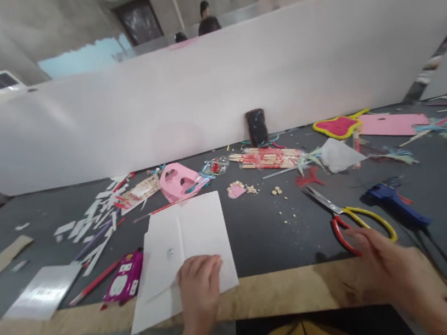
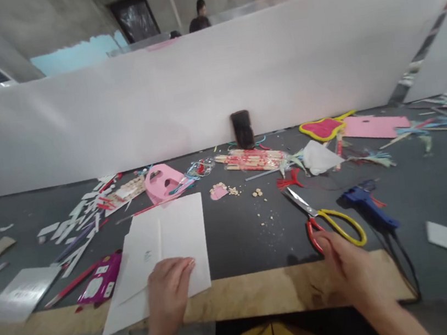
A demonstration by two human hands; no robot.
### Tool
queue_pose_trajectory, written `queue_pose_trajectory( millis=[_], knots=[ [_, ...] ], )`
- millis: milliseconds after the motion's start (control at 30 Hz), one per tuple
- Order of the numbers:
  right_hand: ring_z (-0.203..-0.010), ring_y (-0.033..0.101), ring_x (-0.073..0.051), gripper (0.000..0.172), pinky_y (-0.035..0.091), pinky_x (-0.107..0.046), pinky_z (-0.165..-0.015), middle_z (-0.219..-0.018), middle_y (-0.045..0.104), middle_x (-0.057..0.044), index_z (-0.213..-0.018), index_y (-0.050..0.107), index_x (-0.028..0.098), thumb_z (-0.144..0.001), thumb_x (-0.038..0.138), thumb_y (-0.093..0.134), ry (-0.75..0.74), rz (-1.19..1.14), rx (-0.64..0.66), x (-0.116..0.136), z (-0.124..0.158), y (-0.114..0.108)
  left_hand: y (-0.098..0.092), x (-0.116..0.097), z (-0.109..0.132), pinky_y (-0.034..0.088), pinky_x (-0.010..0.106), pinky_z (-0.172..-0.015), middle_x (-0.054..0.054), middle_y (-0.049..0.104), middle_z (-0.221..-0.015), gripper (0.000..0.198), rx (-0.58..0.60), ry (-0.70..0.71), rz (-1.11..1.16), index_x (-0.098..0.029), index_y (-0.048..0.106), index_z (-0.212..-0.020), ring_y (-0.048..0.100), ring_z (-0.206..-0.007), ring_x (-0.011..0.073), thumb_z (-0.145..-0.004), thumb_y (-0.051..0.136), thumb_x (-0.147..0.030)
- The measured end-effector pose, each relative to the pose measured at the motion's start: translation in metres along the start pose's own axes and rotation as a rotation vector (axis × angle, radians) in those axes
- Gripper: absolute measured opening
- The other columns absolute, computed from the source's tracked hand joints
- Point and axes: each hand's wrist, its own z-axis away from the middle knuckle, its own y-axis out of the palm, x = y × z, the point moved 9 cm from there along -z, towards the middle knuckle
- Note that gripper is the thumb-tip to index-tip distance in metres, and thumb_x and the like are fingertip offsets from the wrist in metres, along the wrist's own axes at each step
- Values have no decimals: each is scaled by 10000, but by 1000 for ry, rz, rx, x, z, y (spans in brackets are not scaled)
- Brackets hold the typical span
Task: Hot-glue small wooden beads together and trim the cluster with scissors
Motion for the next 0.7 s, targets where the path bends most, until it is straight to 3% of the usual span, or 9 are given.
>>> queue_pose_trajectory(
  millis=[133,200,267,367,533,700],
  knots=[
    [-598,687,-194,270,540,-274,-529,-757,723,-57,-952,623,210,-925,314,375,-108,-127,23,11,24,28,49,-89,-51,360,388,-864,12,739,-903,213,297,138,151,-272,719,-871,582,-921,217,-907,509,-270],
    [-680,700,-200,251,558,-287,-606,-796,726,-63,-927,621,212,-919,303,388,-150,-150,29,14,28,35,69,-124,-74,352,390,-863,1,744,-885,202,340,186,162,-291,723,-860,586,-928,213,-899,525,-290],
    [-716,700,-197,235,559,-287,-636,-811,723,-67,-928,614,207,-919,282,392,-176,-167,29,16,30,37,86,-146,-89,354,392,-858,-6,749,-896,187,372,218,163,-306,728,-870,594,-930,215,-887,541,-299],
    [-710,692,-184,221,552,-272,-618,-814,712,-68,-959,592,198,-928,251,379,-186,-185,28,17,34,34,102,-156,-101,372,374,-849,-16,755,-912,183,408,230,154,-319,738,-880,608,-931,212,-871,557,-296],
    [-746,680,-162,209,543,-251,-646,-838,696,-53,-984,566,207,-939,230,363,-203,-215,89,19,36,35,103,-142,-111,401,310,-826,-29,753,-957,224,430,176,119,-324,732,-932,620,-934,185,-890,513,-312],
    [-940,630,-184,279,510,-304,-812,-1017,655,-100,-1082,565,186,-936,166,327,-219,-131,242,16,0,50,106,-136,-116,368,384,-838,30,746,-953,262,419,116,56,-280,731,-913,601,-967,241,-908,470,-301]
  ],
)
